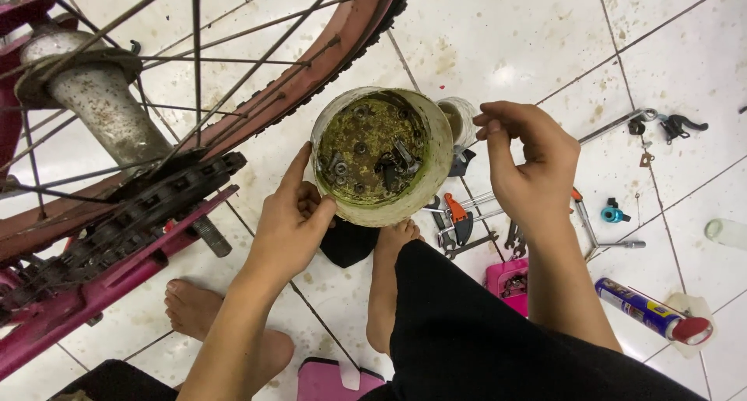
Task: The person sits on the floor and works on the rear wheel and chain of a pink bicycle. They use their hands to manipulate the chain and gears, then dip a small metal part into a container of grease before applying it to the bicycle's drivetrain.
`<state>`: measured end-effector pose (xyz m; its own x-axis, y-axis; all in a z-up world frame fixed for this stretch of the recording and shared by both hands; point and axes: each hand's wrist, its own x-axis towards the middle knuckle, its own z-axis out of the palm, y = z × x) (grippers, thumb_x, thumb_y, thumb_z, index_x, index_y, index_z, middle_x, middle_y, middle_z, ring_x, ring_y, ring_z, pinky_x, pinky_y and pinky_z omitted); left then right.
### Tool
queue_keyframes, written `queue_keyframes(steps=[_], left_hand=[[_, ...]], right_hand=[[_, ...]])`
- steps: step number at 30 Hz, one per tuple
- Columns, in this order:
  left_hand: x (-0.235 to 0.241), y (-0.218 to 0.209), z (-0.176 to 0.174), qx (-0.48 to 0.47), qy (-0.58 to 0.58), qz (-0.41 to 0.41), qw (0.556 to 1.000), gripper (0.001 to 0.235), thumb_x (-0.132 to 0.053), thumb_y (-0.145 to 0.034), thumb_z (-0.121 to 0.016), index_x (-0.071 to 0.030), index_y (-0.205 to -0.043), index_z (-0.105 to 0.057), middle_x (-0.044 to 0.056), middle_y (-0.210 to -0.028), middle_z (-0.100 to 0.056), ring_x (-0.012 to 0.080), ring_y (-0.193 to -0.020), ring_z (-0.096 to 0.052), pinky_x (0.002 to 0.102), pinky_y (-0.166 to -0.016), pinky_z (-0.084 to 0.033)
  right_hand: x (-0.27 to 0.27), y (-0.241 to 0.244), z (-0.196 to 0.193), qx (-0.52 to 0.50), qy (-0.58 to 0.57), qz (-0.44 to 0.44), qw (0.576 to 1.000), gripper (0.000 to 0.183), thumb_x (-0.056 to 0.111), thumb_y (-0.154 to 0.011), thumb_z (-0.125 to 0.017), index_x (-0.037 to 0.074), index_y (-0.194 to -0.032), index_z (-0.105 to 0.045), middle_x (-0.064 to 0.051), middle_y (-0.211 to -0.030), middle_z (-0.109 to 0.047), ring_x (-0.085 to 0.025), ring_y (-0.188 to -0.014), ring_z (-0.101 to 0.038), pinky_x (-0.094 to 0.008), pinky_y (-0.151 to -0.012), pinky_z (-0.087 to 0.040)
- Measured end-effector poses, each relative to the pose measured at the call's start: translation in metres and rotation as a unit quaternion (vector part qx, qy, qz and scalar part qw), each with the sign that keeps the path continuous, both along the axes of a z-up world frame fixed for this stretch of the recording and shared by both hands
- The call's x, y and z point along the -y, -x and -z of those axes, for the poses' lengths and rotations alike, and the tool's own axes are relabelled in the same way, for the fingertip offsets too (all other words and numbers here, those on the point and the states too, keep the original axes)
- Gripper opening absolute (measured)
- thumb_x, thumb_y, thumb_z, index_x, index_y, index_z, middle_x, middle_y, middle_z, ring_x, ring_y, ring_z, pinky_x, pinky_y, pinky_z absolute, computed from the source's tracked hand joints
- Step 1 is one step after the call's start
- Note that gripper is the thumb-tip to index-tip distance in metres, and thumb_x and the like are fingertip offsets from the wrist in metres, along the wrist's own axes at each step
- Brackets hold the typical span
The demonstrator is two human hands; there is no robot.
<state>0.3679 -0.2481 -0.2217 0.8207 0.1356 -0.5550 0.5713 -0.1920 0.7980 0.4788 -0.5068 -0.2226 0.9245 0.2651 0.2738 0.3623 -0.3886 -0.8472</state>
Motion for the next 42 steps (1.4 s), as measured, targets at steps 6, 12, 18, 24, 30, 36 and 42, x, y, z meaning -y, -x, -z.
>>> queue_keyframes(steps=[6, 12, 18, 24, 30, 36, 42], left_hand=[[0.004, 0.000, -0.002, 0.008, 0.001, 0.008, 1.000, 0.077, -0.007, -0.086, -0.055, 0.007, -0.158, -0.031, 0.024, -0.081, -0.066, 0.0350, -0.070, -0.073, 0.039, -0.056, -0.054], [0.005, 0.000, -0.003, 0.015, 0.002, 0.014, 1.000, 0.077, -0.007, -0.086, -0.055, 0.008, -0.157, -0.030, 0.026, -0.083, -0.065, 0.0368, -0.071, -0.073, 0.042, -0.056, -0.054], [0.005, -0.003, -0.007, 0.008, -0.010, 0.015, 1.000, 0.078, -0.009, -0.085, -0.057, 0.008, -0.157, -0.031, 0.023, -0.080, -0.066, 0.0342, -0.069, -0.073, 0.040, -0.053, -0.054], [0.011, -0.006, -0.011, 0.001, -0.026, 0.022, 0.999, 0.078, -0.013, -0.087, -0.058, 0.009, -0.156, -0.030, 0.024, -0.079, -0.068, 0.0336, -0.067, -0.071, 0.040, -0.052, -0.052], [0.018, -0.008, -0.020, -0.013, -0.024, 0.026, 0.999, 0.079, -0.013, -0.087, -0.058, 0.010, -0.157, -0.030, 0.023, -0.078, -0.070, 0.0331, -0.065, -0.069, 0.040, -0.051, -0.051], [0.016, -0.008, -0.015, -0.017, -0.022, 0.026, 0.999, 0.079, -0.012, -0.085, -0.057, 0.010, -0.156, -0.030, 0.022, -0.077, -0.071, 0.0337, -0.066, -0.072, 0.038, -0.051, -0.052], [0.012, -0.010, -0.015, -0.024, -0.012, 0.027, 0.999, 0.078, -0.011, -0.086, -0.055, 0.010, -0.156, -0.030, 0.026, -0.082, -0.071, 0.0362, -0.070, -0.074, 0.040, -0.055, -0.054]], right_hand=[[-0.009, 0.001, -0.008, -0.017, 0.008, -0.001, 1.000, 0.027, -0.023, -0.095, -0.053, -0.007, -0.108, -0.071, -0.019, -0.090, -0.073, -0.031, -0.080, -0.073, -0.039, -0.072, -0.056], [-0.009, 0.003, -0.007, -0.029, 0.017, 0.004, 0.999, 0.027, -0.022, -0.094, -0.056, -0.005, -0.108, -0.072, -0.018, -0.089, -0.073, -0.030, -0.078, -0.072, -0.037, -0.071, -0.054], [-0.013, 0.008, -0.010, 0.008, 0.113, 0.013, 0.993, 0.026, -0.011, -0.094, -0.068, 0.011, -0.107, -0.075, 0.000, -0.087, -0.074, -0.021, -0.088, -0.073, -0.035, -0.090, -0.042], [-0.037, 0.025, -0.007, 0.080, 0.287, -0.119, 0.947, 0.015, 0.009, -0.090, -0.075, 0.010, -0.106, -0.076, -0.008, -0.099, -0.076, -0.028, -0.101, -0.070, -0.051, -0.088, -0.033], [-0.046, 0.018, -0.012, -0.041, 0.431, -0.160, 0.887, 0.051, 0.021, -0.074, -0.084, 0.007, -0.122, -0.074, -0.016, -0.102, -0.074, -0.038, -0.113, -0.060, -0.061, -0.094, -0.036], [-0.037, 0.017, 0.008, -0.032, 0.425, -0.182, 0.886, 0.030, 0.017, -0.080, -0.079, 0.015, -0.109, -0.073, -0.008, -0.093, -0.071, -0.030, -0.105, -0.059, -0.059, -0.096, -0.027], [-0.033, 0.014, 0.014, 0.007, 0.378, -0.168, 0.911, 0.019, 0.015, -0.085, -0.074, 0.016, -0.104, -0.071, -0.006, -0.099, -0.071, -0.026, -0.103, -0.065, -0.058, -0.097, -0.025]])
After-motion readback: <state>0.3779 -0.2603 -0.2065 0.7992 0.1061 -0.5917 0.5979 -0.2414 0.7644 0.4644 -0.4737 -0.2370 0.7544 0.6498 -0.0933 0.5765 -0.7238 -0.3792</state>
